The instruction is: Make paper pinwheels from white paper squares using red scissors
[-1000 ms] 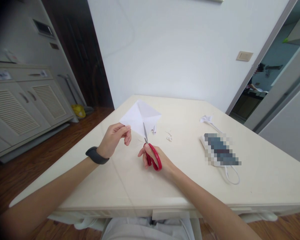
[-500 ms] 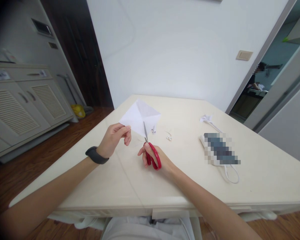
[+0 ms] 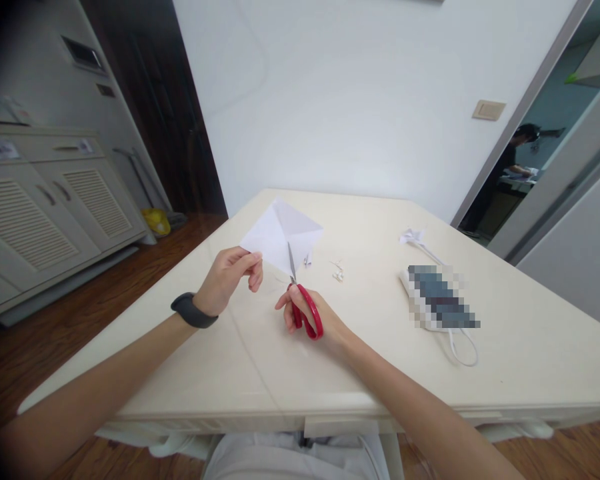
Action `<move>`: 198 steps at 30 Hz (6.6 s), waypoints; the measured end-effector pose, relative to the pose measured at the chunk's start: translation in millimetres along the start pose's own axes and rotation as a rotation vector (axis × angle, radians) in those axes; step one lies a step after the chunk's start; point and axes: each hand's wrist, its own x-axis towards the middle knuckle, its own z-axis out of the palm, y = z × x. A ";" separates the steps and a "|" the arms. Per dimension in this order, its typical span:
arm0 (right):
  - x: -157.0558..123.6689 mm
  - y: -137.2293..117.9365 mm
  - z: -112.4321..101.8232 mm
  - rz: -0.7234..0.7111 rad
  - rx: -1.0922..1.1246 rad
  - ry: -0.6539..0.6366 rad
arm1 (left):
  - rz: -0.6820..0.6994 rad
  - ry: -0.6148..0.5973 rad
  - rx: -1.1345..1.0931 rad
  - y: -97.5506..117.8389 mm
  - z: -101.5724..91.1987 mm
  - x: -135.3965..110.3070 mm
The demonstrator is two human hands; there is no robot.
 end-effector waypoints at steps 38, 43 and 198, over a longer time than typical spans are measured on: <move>-1.4 0.5 -0.8 -0.014 -0.031 0.024 | -0.017 -0.016 0.040 0.9 1.1 -0.1; -2.1 -4.2 0.6 -0.021 -0.027 0.021 | -0.016 -0.034 0.035 0.5 0.7 -0.4; -2.8 -1.8 -1.2 -0.064 -0.020 0.055 | -0.018 -0.153 0.045 -0.5 0.8 -1.7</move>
